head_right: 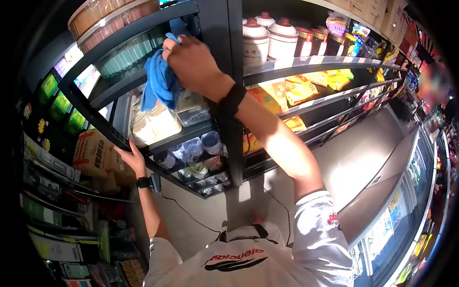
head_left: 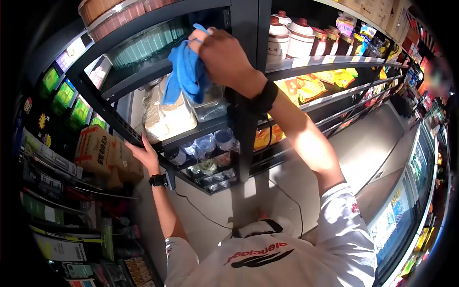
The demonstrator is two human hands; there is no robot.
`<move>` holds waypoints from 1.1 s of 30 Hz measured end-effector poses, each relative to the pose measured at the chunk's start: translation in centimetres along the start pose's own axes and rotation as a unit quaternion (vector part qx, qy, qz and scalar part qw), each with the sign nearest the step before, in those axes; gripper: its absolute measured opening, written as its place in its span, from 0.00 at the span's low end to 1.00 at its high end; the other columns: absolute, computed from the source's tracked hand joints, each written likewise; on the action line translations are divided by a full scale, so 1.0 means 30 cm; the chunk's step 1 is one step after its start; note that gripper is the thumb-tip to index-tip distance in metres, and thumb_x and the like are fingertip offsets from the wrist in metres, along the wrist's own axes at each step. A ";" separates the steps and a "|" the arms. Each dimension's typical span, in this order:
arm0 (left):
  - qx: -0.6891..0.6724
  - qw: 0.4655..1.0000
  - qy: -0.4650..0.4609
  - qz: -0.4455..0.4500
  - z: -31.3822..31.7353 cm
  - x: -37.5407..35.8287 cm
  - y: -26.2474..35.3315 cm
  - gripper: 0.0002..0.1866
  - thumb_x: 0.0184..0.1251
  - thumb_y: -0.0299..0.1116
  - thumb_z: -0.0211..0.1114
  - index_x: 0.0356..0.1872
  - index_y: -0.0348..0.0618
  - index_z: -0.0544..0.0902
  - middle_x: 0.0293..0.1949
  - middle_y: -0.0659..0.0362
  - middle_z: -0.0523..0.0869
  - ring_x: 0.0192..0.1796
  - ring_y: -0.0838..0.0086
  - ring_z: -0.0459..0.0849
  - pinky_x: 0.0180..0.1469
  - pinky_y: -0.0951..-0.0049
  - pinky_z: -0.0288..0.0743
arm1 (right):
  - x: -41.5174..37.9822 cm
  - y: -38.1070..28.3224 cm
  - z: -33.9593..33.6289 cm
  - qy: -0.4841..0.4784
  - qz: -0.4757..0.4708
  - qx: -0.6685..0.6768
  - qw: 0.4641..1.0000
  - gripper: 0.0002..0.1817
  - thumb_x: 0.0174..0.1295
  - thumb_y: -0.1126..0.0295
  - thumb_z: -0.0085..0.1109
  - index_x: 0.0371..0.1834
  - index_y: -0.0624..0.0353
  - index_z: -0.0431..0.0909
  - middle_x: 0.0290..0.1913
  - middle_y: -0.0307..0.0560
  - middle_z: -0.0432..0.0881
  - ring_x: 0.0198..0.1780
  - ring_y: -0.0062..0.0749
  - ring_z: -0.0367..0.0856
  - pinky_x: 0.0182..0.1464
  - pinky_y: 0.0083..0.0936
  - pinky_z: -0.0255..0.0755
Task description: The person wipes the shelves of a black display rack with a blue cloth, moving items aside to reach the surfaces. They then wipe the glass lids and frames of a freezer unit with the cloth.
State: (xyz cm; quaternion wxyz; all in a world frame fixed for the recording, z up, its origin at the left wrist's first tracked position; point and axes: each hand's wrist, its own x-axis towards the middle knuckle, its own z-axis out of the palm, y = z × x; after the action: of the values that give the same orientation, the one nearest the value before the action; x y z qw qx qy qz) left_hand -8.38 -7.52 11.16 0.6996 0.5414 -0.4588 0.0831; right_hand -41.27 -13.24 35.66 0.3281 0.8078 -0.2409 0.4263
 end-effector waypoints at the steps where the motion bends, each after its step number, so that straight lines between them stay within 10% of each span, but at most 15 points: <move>1: 0.012 1.000 -0.003 0.012 -0.007 0.002 0.006 0.25 0.80 0.38 0.67 0.61 0.27 0.68 0.39 0.42 0.85 0.37 0.57 0.84 0.42 0.59 0.78 | -0.006 0.005 -0.015 0.016 -0.004 0.014 1.000 0.16 0.50 0.76 0.67 0.45 0.60 0.85 0.54 0.48 0.82 0.53 0.48 0.82 0.57 0.39 0.79; 8: 0.019 1.000 -0.007 -0.005 -0.017 0.018 0.031 0.22 0.79 0.37 0.68 0.56 0.29 0.71 0.36 0.41 0.83 0.36 0.47 0.81 0.45 0.57 0.77 | -0.093 0.072 -0.256 0.238 0.135 -0.061 0.960 0.24 0.60 0.65 0.73 0.60 0.62 0.85 0.67 0.55 0.79 0.65 0.54 0.80 0.69 0.39 0.74; 11: 0.019 1.000 0.006 -0.015 -0.007 0.009 0.005 0.22 0.79 0.37 0.68 0.57 0.28 0.71 0.39 0.39 0.83 0.39 0.46 0.82 0.47 0.56 0.76 | -0.075 0.137 -0.192 0.197 0.282 0.100 0.934 0.26 0.73 0.69 0.63 0.72 0.64 0.75 0.75 0.55 0.72 0.75 0.55 0.71 0.76 0.41 0.66; 14: -0.001 1.000 -0.006 -0.028 -0.019 0.008 -0.011 0.26 0.79 0.36 0.67 0.63 0.26 0.69 0.44 0.37 0.84 0.43 0.47 0.83 0.51 0.57 0.77 | -0.204 0.105 -0.124 0.107 0.201 0.008 0.974 0.25 0.81 0.67 0.50 0.79 0.55 0.68 0.83 0.55 0.63 0.80 0.53 0.66 0.82 0.40 0.58; 15: -0.010 0.999 -0.011 -0.032 -0.020 0.010 -0.009 0.26 0.79 0.36 0.67 0.64 0.26 0.68 0.44 0.37 0.84 0.43 0.47 0.83 0.51 0.57 0.77 | -0.178 0.011 -0.186 0.041 0.364 0.143 0.919 0.27 0.79 0.68 0.53 0.80 0.55 0.68 0.84 0.55 0.62 0.80 0.55 0.65 0.82 0.42 0.59; 17: -0.029 0.998 -0.025 -0.050 -0.020 0.005 -0.008 0.28 0.80 0.36 0.67 0.67 0.26 0.67 0.47 0.35 0.85 0.45 0.46 0.84 0.52 0.57 0.77 | -0.288 -0.058 -0.114 0.008 0.396 0.137 0.908 0.31 0.73 0.70 0.61 0.80 0.54 0.69 0.85 0.55 0.59 0.81 0.61 0.64 0.81 0.48 0.60; 18: -0.028 0.998 -0.028 -0.046 -0.025 -0.003 -0.016 0.27 0.80 0.36 0.67 0.67 0.26 0.67 0.47 0.35 0.85 0.46 0.46 0.84 0.52 0.57 0.77 | -0.426 -0.027 0.010 0.044 0.268 -0.003 0.962 0.34 0.70 0.70 0.65 0.80 0.53 0.69 0.86 0.55 0.58 0.81 0.64 0.63 0.81 0.52 0.61; 25: 0.006 0.999 -0.030 -0.015 -0.033 0.009 0.007 0.23 0.81 0.38 0.66 0.61 0.29 0.70 0.42 0.32 0.84 0.44 0.38 0.84 0.47 0.51 0.76 | -0.113 0.098 -0.117 0.100 0.266 -0.059 0.957 0.40 0.61 0.71 0.67 0.80 0.57 0.68 0.88 0.63 0.49 0.79 0.71 0.62 0.75 0.56 0.66; 29: 0.034 0.999 -0.009 0.015 -0.020 0.005 -0.016 0.26 0.81 0.39 0.66 0.64 0.27 0.69 0.41 0.34 0.85 0.41 0.40 0.84 0.47 0.53 0.77 | -0.131 0.111 -0.099 0.175 0.187 -0.018 0.967 0.44 0.47 0.91 0.55 0.76 0.65 0.72 0.85 0.67 0.54 0.72 0.76 0.68 0.70 0.58 0.69; 33: 0.125 0.990 -0.005 0.065 -0.026 -0.005 -0.018 0.31 0.80 0.39 0.67 0.70 0.26 0.67 0.58 0.35 0.80 0.59 0.42 0.79 0.64 0.53 0.71 | -0.296 0.006 -0.136 0.048 0.203 0.017 0.978 0.37 0.51 0.87 0.54 0.71 0.62 0.78 0.77 0.66 0.64 0.70 0.70 0.71 0.72 0.49 0.69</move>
State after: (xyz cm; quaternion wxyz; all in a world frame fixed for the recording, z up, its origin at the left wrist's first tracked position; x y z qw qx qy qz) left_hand -7.71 -7.01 10.70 0.6173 0.5938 -0.4828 0.1824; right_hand -48.19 -9.40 29.92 0.2325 0.7262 -0.3762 0.5263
